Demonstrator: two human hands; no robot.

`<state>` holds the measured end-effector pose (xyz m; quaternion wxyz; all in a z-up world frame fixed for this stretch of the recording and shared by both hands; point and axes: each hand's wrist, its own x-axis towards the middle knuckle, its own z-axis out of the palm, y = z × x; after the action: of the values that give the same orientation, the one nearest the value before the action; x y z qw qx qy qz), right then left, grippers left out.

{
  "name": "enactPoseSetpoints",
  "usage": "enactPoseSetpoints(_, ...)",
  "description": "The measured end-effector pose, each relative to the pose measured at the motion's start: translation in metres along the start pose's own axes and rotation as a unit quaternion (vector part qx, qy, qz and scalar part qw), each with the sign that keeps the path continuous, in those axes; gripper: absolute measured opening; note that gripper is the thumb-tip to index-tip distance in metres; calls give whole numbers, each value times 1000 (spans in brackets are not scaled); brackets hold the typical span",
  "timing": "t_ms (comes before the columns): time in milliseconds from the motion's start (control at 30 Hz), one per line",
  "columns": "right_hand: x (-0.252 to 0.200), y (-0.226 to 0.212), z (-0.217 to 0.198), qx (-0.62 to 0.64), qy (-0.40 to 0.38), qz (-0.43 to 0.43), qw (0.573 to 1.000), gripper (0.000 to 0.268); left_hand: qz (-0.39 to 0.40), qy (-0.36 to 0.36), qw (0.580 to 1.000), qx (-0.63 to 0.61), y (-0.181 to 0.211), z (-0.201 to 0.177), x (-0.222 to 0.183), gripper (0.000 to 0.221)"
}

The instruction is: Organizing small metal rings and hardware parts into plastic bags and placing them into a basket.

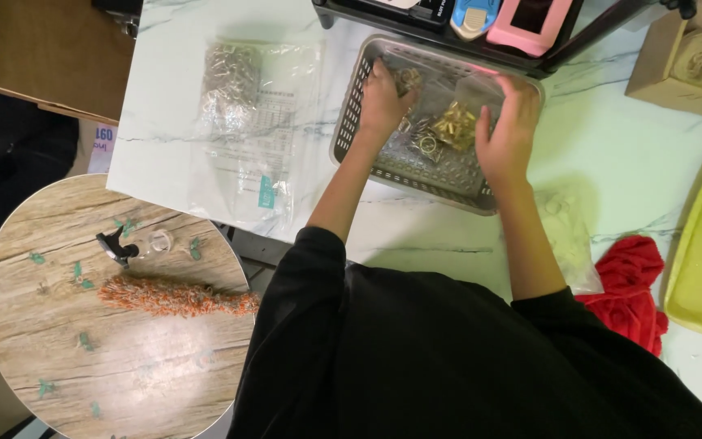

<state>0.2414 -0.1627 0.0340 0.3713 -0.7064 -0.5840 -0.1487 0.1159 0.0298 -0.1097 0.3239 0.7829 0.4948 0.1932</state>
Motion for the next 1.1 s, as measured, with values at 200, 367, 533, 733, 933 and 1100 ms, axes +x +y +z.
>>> enactPoseSetpoints(200, -40, 15, 41, 231, -150, 174, 946, 35, 99, 29, 991, -86, 20, -40, -35, 64)
enactPoseSetpoints(367, -18, -18, 42, 450, -170, 203, 853, 49, 68, -2, 969, -238, 54, -122, -94, 55)
enactPoseSetpoints(533, -10, -59, 32, 605, -191, 174, 753, 22, 135, 15, 960, -246, 47, -166, -151, 55)
enactPoseSetpoints(733, 6, -118, -3, 532, -225, 72, 813, 5, 139, 17, 941, -310, 16, -208, -216, 35)
enactPoseSetpoints(933, 0, -132, 0, 440, -262, -52, 857, 16, 93, 109, 978, -149, -1, -216, -249, 17)
enactPoseSetpoints(1100, -17, -125, 11, 373, -345, -91, 856, 14, 4, 122, 975, -187, -16, -195, -261, 14)
